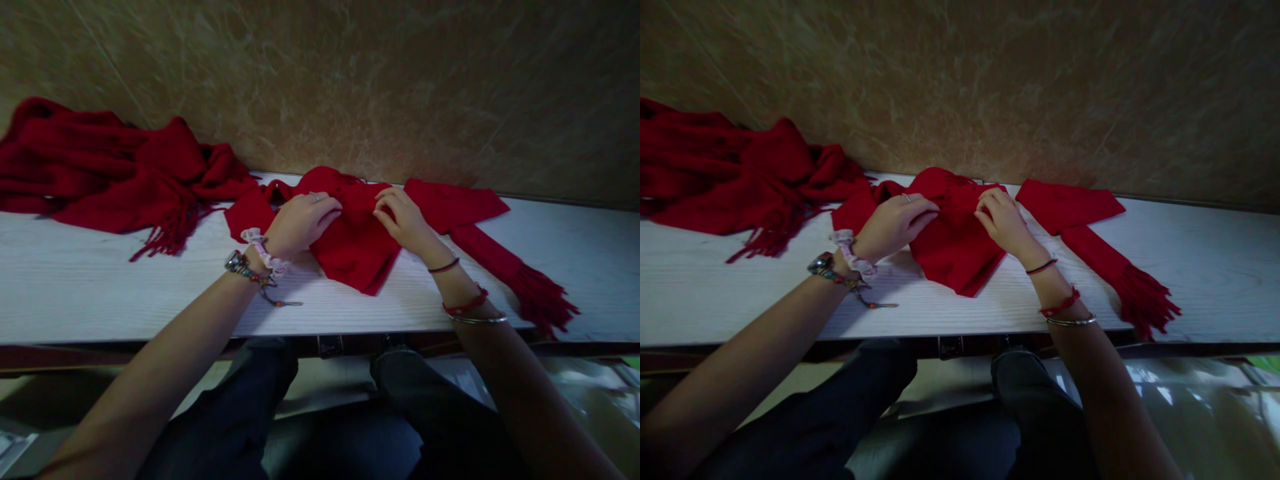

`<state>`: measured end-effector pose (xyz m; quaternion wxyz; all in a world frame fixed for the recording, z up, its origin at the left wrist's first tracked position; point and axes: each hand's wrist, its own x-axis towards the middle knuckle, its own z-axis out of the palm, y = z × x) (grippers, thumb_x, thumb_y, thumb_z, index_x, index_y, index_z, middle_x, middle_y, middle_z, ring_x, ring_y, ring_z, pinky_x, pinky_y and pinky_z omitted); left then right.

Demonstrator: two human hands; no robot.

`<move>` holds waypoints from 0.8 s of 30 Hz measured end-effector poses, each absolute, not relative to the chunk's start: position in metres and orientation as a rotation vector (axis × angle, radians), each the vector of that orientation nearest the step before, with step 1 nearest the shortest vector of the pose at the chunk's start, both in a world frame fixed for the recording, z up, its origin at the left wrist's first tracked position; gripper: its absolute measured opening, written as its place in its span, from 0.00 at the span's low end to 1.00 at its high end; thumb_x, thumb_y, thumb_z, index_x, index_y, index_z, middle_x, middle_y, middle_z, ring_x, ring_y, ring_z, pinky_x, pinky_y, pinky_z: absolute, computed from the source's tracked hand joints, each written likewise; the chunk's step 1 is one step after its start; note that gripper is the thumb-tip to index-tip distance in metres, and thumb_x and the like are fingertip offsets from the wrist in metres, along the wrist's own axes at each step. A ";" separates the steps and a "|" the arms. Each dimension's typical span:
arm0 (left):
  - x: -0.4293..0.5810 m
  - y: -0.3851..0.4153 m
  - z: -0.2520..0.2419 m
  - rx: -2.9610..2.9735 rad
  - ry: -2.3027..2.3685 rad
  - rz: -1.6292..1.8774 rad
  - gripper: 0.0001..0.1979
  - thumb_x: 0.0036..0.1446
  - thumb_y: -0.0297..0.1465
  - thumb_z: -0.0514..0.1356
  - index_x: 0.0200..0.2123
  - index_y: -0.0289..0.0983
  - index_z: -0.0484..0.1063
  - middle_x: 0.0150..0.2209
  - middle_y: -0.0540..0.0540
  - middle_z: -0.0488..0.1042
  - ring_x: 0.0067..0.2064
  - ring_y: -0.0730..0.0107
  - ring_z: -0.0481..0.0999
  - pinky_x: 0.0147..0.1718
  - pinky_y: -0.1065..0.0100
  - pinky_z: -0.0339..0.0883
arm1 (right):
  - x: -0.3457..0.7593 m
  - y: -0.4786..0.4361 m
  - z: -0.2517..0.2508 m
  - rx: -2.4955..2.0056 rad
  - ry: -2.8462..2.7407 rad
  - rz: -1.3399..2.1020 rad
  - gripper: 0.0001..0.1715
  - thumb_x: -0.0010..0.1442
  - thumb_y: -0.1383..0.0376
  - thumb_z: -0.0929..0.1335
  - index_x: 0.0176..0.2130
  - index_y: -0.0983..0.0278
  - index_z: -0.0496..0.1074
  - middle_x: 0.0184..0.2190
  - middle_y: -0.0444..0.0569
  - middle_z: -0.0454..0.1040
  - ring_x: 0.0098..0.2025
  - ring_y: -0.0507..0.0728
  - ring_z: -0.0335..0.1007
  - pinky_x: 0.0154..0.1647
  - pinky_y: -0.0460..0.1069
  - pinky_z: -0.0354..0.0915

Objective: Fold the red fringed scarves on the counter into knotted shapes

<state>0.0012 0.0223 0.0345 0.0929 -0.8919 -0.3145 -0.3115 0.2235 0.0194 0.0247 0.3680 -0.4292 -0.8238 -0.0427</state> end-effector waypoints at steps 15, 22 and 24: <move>0.001 0.023 0.032 -2.596 -0.950 -0.965 0.11 0.60 0.29 0.49 0.38 0.34 0.71 0.35 0.44 0.73 0.36 0.65 0.72 0.36 0.67 0.65 | 0.228 0.021 0.024 -1.135 -2.157 -0.082 0.01 0.53 0.67 0.66 0.29 0.63 0.68 0.34 0.50 0.68 0.39 0.57 0.65 0.43 0.54 0.62; -0.011 0.031 0.038 -2.314 -1.479 -1.106 0.10 0.59 0.29 0.49 0.37 0.40 0.70 0.36 0.44 0.73 0.36 0.62 0.72 0.35 0.63 0.64 | 0.254 0.026 0.027 -1.111 -2.024 -0.156 0.01 0.51 0.68 0.68 0.27 0.63 0.70 0.31 0.48 0.69 0.36 0.56 0.67 0.40 0.53 0.63; -0.013 0.032 0.036 -2.328 -1.560 -1.077 0.10 0.57 0.27 0.49 0.38 0.39 0.69 0.37 0.43 0.71 0.38 0.61 0.71 0.38 0.62 0.64 | 0.250 0.024 0.027 -1.078 -2.039 -0.145 0.02 0.51 0.69 0.67 0.28 0.63 0.70 0.32 0.48 0.70 0.36 0.56 0.68 0.41 0.53 0.63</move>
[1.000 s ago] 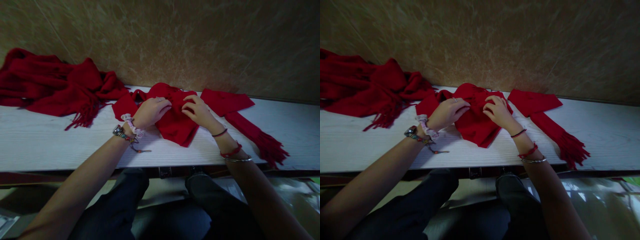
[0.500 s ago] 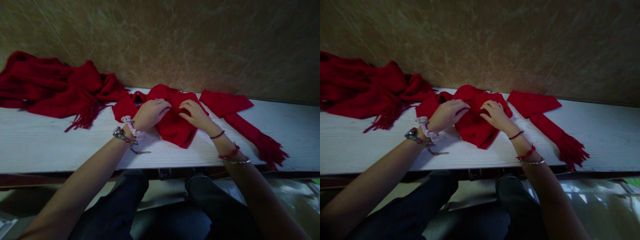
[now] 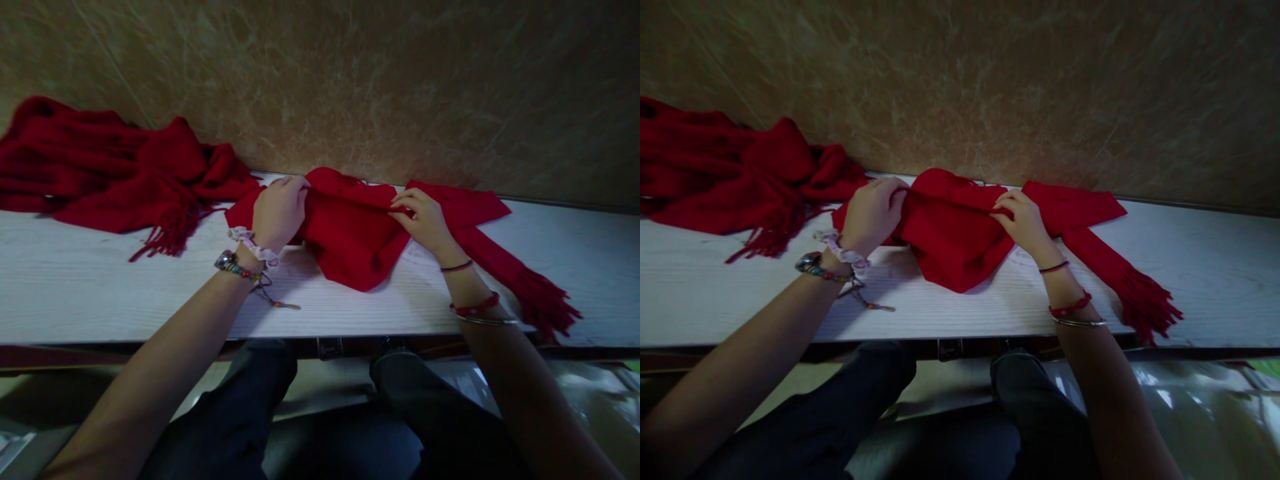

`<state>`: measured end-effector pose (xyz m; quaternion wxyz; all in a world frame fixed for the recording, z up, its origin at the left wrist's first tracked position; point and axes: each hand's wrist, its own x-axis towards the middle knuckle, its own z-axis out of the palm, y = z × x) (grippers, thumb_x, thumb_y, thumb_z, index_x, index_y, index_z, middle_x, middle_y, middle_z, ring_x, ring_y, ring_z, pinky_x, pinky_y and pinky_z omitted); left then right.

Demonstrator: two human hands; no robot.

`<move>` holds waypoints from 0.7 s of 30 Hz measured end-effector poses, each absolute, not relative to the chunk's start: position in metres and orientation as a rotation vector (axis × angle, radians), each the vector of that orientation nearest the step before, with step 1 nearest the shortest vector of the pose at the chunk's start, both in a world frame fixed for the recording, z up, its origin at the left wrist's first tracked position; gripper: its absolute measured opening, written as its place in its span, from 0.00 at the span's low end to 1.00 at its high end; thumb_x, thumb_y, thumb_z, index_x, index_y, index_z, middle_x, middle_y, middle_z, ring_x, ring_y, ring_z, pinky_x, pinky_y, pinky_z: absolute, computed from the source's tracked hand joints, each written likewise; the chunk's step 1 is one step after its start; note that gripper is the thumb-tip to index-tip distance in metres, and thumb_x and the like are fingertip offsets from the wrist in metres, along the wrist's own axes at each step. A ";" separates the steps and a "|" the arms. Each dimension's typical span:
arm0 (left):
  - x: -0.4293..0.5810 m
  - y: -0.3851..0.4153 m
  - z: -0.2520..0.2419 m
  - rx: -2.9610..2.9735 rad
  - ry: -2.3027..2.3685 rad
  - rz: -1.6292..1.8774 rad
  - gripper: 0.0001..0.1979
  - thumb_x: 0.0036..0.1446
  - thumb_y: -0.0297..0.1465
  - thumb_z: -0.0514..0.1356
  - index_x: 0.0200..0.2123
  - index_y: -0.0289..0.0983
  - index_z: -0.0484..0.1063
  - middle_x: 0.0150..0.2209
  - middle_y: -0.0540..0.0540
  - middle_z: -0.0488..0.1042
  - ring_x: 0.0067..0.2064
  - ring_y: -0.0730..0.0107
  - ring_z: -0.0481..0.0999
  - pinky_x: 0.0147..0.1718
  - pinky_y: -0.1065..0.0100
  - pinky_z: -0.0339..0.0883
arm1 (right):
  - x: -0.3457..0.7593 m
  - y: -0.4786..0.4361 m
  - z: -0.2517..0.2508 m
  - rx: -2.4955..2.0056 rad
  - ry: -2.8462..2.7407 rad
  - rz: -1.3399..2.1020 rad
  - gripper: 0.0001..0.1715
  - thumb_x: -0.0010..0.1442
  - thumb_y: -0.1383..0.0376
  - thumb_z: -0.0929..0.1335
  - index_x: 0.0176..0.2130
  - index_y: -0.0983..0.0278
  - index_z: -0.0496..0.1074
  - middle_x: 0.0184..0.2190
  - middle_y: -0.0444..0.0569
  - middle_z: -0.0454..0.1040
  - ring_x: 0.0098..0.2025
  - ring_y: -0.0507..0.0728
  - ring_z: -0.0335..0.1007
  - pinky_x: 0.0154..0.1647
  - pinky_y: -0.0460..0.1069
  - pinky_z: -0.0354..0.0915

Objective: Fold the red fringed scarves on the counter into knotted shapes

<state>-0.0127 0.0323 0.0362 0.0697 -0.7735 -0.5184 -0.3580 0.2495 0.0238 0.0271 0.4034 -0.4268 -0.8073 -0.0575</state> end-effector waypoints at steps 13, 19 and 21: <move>0.007 0.025 0.026 -2.824 -0.946 -0.715 0.12 0.57 0.30 0.54 0.45 0.33 0.67 0.40 0.42 0.72 0.43 0.65 0.71 0.43 0.65 0.62 | 0.220 0.012 0.033 -0.978 -2.003 -0.128 0.03 0.53 0.68 0.66 0.28 0.62 0.71 0.31 0.48 0.71 0.37 0.56 0.68 0.41 0.52 0.64; 0.000 0.023 0.038 -2.630 -1.085 -1.167 0.11 0.60 0.31 0.49 0.33 0.35 0.69 0.31 0.47 0.72 0.34 0.69 0.71 0.35 0.69 0.62 | 0.234 0.021 0.028 -1.073 -2.034 -0.147 0.02 0.52 0.68 0.67 0.27 0.62 0.69 0.31 0.48 0.70 0.37 0.56 0.67 0.41 0.53 0.64; -0.006 0.024 0.043 -2.471 -1.234 -1.404 0.12 0.61 0.33 0.48 0.32 0.36 0.68 0.30 0.48 0.72 0.34 0.70 0.71 0.34 0.70 0.61 | 0.241 0.025 0.026 -1.101 -2.046 -0.144 0.02 0.51 0.67 0.68 0.27 0.62 0.69 0.31 0.48 0.70 0.36 0.56 0.67 0.40 0.53 0.64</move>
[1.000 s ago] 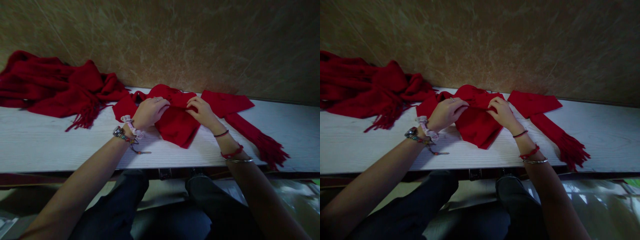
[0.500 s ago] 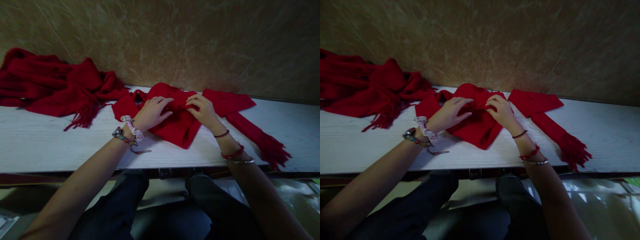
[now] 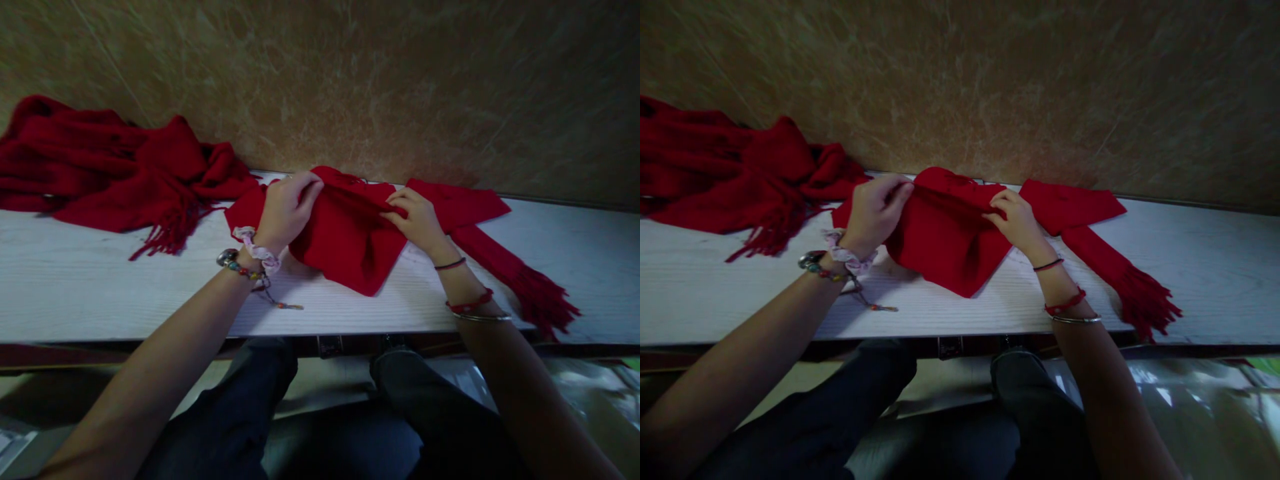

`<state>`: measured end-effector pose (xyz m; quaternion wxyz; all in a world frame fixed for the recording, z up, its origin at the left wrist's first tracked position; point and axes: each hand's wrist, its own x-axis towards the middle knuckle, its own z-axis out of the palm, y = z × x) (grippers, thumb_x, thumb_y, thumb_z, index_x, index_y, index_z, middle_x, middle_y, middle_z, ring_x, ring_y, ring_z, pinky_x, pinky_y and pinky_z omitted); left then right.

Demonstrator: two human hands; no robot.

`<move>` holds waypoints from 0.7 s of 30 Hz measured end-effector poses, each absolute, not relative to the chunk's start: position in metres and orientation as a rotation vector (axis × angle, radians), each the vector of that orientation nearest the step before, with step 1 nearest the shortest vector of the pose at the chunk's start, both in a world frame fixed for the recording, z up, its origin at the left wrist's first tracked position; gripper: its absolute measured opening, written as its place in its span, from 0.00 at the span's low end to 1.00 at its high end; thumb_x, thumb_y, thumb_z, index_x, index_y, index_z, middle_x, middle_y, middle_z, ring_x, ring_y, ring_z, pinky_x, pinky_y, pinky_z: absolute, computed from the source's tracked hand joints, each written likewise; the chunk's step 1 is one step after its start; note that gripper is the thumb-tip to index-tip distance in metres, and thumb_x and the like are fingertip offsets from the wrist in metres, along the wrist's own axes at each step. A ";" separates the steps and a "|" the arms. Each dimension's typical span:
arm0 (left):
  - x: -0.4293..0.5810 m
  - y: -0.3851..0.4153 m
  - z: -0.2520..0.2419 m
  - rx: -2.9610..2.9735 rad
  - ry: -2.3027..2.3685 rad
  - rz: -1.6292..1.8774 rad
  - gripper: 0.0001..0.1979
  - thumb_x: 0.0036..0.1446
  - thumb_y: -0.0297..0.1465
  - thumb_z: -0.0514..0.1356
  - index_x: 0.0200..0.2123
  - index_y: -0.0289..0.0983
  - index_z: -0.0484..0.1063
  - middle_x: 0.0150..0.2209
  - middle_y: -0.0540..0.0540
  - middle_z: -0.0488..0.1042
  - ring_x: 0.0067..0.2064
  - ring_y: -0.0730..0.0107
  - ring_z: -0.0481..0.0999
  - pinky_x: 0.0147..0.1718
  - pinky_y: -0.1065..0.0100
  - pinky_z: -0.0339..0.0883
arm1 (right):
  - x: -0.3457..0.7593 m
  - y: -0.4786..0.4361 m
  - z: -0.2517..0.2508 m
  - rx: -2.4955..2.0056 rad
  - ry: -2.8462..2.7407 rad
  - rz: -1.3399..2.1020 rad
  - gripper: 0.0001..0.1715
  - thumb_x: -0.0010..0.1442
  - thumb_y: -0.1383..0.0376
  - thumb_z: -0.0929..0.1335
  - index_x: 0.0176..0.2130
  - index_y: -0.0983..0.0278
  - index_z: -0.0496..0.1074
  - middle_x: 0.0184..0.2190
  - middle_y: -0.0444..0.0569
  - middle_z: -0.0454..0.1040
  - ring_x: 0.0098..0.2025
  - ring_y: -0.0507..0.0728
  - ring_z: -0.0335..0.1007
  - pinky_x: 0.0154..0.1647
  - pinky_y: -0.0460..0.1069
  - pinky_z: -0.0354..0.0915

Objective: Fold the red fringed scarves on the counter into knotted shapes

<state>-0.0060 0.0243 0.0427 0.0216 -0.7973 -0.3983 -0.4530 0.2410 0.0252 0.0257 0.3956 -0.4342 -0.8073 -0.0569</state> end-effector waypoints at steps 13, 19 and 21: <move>-0.002 0.018 0.046 -2.566 -1.293 -1.313 0.11 0.59 0.33 0.49 0.27 0.37 0.66 0.25 0.50 0.69 0.28 0.72 0.67 0.30 0.71 0.60 | 0.217 0.002 0.037 -0.920 -2.107 0.253 0.07 0.47 0.69 0.66 0.29 0.61 0.63 0.34 0.46 0.71 0.41 0.56 0.68 0.42 0.51 0.63; -0.005 0.015 0.050 -2.466 -1.300 -1.386 0.15 0.61 0.36 0.46 0.28 0.38 0.66 0.25 0.50 0.69 0.28 0.72 0.68 0.30 0.71 0.60 | 0.219 0.000 0.041 -0.986 -2.118 0.314 0.14 0.50 0.63 0.67 0.39 0.62 0.68 0.38 0.47 0.72 0.40 0.55 0.67 0.42 0.51 0.63; -0.008 0.017 0.051 -2.414 -1.347 -1.448 0.16 0.61 0.38 0.44 0.28 0.38 0.65 0.26 0.50 0.68 0.29 0.72 0.68 0.30 0.71 0.60 | 0.223 0.001 0.043 -0.963 -2.047 0.325 0.20 0.51 0.60 0.67 0.45 0.61 0.67 0.41 0.48 0.71 0.43 0.56 0.67 0.43 0.52 0.63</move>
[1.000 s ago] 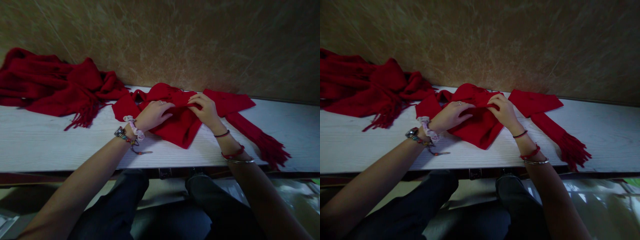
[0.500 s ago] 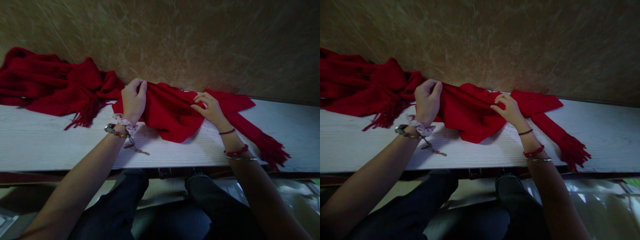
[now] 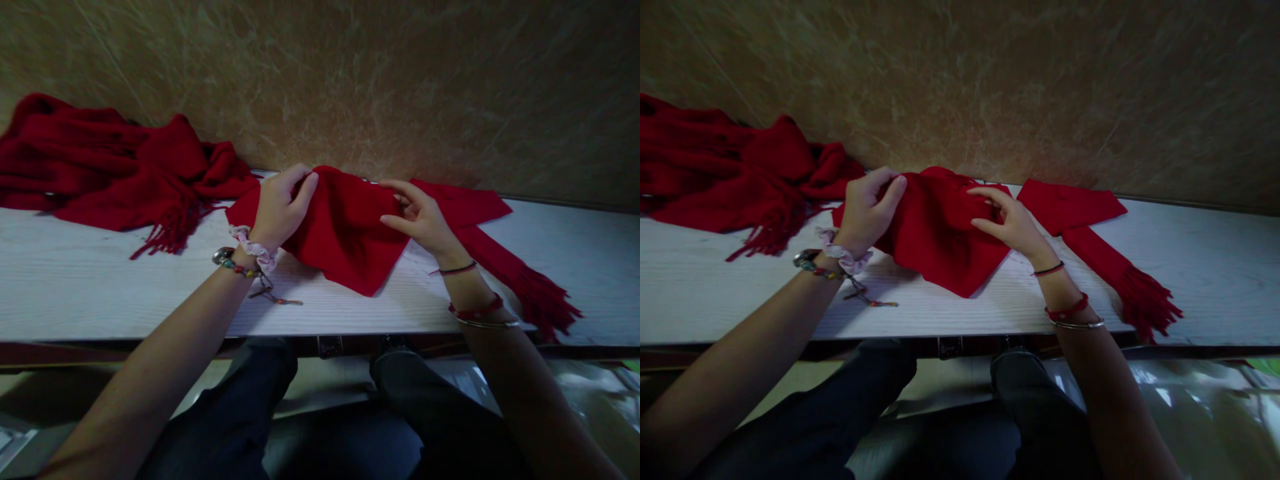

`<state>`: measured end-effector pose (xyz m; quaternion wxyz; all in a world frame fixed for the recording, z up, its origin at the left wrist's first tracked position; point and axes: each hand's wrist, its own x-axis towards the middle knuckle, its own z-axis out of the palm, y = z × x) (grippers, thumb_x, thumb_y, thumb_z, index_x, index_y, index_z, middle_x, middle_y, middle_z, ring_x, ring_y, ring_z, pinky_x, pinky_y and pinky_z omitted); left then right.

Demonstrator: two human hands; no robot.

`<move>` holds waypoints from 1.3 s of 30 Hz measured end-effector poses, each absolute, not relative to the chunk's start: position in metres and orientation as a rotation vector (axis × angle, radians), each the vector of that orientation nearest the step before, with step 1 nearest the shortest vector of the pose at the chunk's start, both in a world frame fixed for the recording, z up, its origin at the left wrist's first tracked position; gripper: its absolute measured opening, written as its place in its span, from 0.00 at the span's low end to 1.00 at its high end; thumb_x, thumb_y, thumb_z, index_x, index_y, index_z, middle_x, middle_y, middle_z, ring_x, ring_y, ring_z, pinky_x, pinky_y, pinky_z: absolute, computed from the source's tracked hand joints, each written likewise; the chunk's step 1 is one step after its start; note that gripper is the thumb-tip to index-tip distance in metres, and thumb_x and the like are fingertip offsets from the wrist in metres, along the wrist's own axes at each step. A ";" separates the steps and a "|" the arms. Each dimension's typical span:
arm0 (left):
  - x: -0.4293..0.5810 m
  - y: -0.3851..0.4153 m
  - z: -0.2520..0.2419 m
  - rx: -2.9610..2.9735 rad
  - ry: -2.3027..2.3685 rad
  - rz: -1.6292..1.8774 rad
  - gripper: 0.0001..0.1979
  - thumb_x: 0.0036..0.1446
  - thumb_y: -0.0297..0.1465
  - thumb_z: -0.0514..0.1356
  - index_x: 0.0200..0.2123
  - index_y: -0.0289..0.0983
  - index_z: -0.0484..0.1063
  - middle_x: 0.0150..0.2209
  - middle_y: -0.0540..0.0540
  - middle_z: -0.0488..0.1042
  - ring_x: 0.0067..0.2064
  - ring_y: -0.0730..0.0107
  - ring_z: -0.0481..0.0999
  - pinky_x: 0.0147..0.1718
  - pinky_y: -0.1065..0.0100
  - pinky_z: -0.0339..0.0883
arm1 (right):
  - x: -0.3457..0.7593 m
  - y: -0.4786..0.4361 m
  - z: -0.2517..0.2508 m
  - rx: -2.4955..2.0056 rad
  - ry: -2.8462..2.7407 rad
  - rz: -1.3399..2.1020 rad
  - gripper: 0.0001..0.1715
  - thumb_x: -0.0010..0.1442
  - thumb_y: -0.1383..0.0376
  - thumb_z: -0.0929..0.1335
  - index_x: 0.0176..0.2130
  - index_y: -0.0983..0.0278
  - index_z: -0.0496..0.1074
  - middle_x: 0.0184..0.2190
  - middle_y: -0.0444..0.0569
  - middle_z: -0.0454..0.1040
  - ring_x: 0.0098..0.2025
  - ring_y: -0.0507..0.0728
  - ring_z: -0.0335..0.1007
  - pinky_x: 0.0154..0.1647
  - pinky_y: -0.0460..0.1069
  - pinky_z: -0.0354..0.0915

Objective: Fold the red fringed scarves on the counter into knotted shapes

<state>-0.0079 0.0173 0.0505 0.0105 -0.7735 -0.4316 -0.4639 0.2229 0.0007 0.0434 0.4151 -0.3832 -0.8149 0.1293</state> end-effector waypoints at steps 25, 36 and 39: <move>-0.010 0.018 0.051 -2.364 -1.330 -1.517 0.18 0.62 0.41 0.42 0.30 0.40 0.66 0.26 0.49 0.69 0.31 0.70 0.69 0.31 0.69 0.61 | 0.205 -0.007 0.047 -0.875 -2.584 0.142 0.10 0.52 0.60 0.68 0.35 0.61 0.73 0.51 0.52 0.62 0.56 0.61 0.55 0.56 0.58 0.54; -0.019 0.030 0.052 -2.116 -1.436 -1.776 0.23 0.61 0.48 0.43 0.25 0.38 0.61 0.23 0.53 0.62 0.28 0.76 0.63 0.26 0.68 0.55 | 0.222 -0.011 0.055 -0.905 -2.770 0.223 0.11 0.57 0.64 0.61 0.28 0.61 0.70 0.30 0.45 0.73 0.38 0.55 0.67 0.43 0.52 0.61; -0.023 0.037 0.052 -2.009 -1.442 -1.910 0.29 0.56 0.56 0.42 0.23 0.37 0.58 0.22 0.53 0.58 0.27 0.79 0.59 0.25 0.70 0.53 | 0.232 -0.016 0.065 -0.910 -2.749 0.235 0.17 0.59 0.59 0.60 0.23 0.61 0.68 0.25 0.44 0.71 0.35 0.54 0.67 0.39 0.51 0.61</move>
